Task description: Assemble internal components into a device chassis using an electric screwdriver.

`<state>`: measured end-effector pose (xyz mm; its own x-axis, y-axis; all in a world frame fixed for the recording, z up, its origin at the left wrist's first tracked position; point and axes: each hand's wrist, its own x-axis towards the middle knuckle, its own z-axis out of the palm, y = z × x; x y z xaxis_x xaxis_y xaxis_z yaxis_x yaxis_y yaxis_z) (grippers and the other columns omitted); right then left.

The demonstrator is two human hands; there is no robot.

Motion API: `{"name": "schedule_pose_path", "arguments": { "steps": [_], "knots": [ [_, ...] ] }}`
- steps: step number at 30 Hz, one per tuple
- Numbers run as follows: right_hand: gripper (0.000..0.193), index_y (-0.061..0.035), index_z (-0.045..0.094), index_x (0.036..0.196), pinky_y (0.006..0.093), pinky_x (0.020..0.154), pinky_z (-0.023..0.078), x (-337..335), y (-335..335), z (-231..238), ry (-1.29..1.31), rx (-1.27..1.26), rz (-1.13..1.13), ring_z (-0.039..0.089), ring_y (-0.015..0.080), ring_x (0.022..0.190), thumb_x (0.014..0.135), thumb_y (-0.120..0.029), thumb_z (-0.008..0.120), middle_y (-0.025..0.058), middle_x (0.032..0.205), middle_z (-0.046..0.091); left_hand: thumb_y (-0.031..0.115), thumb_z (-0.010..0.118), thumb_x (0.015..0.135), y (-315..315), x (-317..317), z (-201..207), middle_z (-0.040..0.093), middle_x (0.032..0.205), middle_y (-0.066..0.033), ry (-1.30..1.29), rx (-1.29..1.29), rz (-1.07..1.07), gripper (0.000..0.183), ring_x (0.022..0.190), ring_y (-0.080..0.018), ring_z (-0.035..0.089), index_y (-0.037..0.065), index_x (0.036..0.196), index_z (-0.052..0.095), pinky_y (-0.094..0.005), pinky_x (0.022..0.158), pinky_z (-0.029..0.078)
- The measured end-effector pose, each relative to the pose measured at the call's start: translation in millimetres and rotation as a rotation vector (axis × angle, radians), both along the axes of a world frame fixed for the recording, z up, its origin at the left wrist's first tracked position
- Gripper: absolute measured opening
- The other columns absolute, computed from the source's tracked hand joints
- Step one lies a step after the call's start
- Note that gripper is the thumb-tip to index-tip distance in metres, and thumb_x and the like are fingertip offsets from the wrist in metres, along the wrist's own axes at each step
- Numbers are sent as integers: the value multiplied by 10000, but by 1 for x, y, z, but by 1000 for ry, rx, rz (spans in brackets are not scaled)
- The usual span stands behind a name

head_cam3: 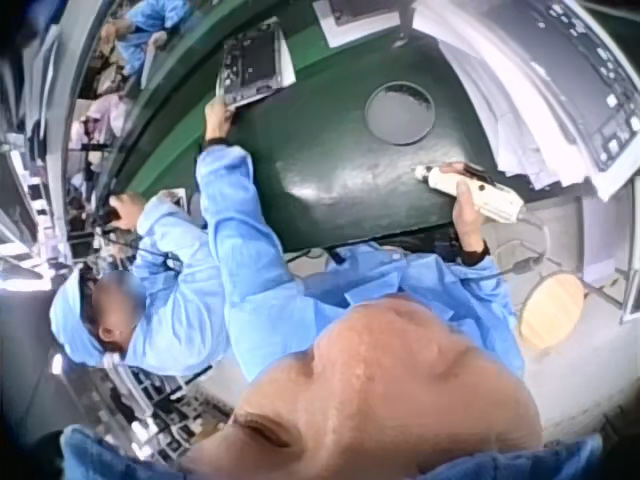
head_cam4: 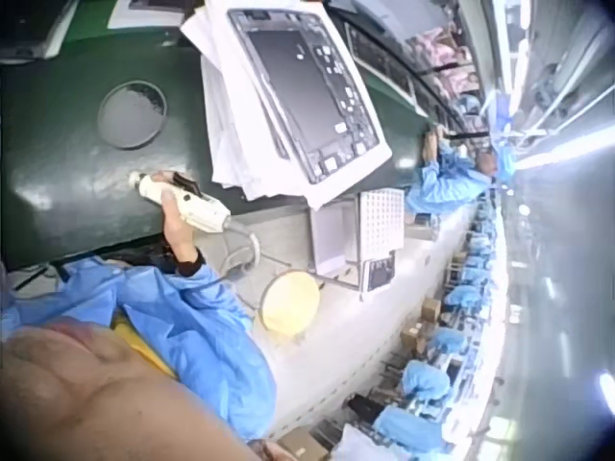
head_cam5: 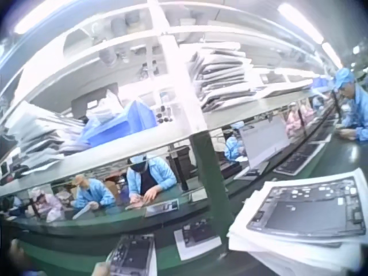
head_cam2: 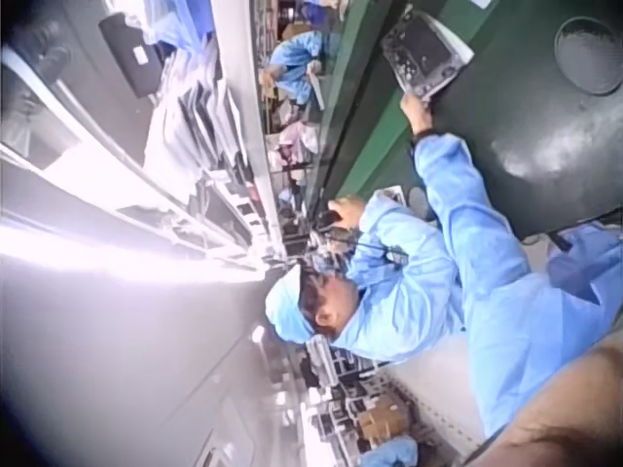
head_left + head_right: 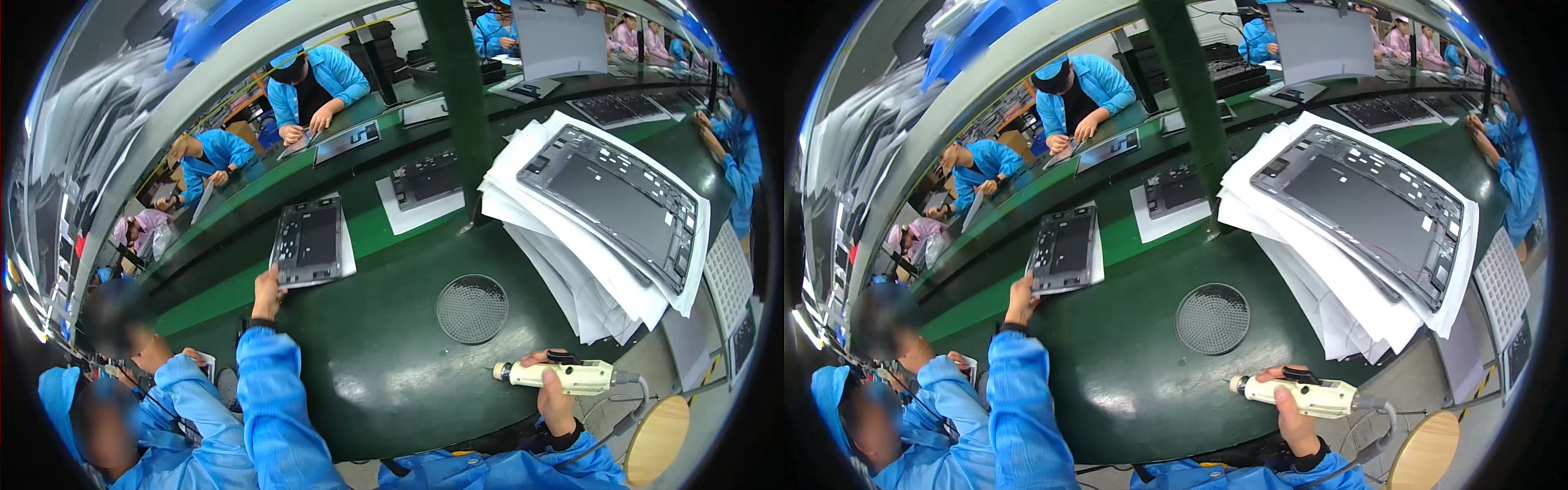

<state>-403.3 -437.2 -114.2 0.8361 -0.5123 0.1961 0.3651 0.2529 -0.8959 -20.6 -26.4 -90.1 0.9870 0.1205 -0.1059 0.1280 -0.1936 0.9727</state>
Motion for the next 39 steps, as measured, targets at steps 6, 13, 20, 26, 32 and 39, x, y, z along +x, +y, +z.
{"name": "schedule_pose_path", "arguments": {
  "steps": [6, 13, 20, 26, 32, 39],
  "knots": [
    [328, -15, 490, 1068, 402, 863, 445, 14, 8, -2, 6, -25, -139, 586, 235, 866, 863, -263, 555, 131, 886, 607, 360, 573, 849, 24, 91, -46, 646, 748, -164, -230, 740, 173, 369, 629, -325, 619, -4, 843, 632, -400, 593, 497],
    [300, -20, 500, 1054, 370, 870, 434, 16, 7, -2, 34, -53, -201, 580, 221, 881, 896, -275, 516, 127, 885, 607, 314, 611, 809, 1, 34, -16, 593, 884, -128, -648, 1232, 291, 266, 890, -346, 544, 58, 867, 654, -438, 756, 450],
    [309, -14, 492, 1066, 376, 853, 448, 9, 3, 1, 18, -31, -167, 587, 226, 886, 886, -261, 530, 135, 896, 619, 282, 647, 777, -128, 31, 25, 621, 926, -144, -621, 957, -516, 273, 907, -329, 576, 32, 886, 641, -404, 796, 460],
    [298, -14, 460, 1071, 372, 839, 476, 8, 1, 1, 57, 21, -93, 601, 232, 920, 853, -190, 560, 164, 943, 623, 351, 658, 723, -240, 42, 17, 576, 1021, -113, -888, 1158, -803, 435, 967, -302, 561, 46, 1027, 594, -408, 817, 468],
    [341, -14, 470, 1054, 376, 833, 481, 6, 0, -1, 50, -8, -51, 605, 240, 912, 831, -229, 612, 157, 946, 614, 249, 661, 649, -287, 65, 17, 595, 942, -126, -873, 1647, -818, 420, 897, -288, 606, 44, 1014, 617, -410, 753, 493],
    [321, -11, 468, 1058, 370, 835, 482, 7, -1, -1, 51, -30, -36, 609, 237, 913, 841, -210, 598, 159, 950, 617, 165, 632, 687, -287, 51, 40, 618, 1000, -121, -644, 1808, -897, 290, 906, -280, 631, 54, 954, 605, -421, 786, 471]
  ]
}}
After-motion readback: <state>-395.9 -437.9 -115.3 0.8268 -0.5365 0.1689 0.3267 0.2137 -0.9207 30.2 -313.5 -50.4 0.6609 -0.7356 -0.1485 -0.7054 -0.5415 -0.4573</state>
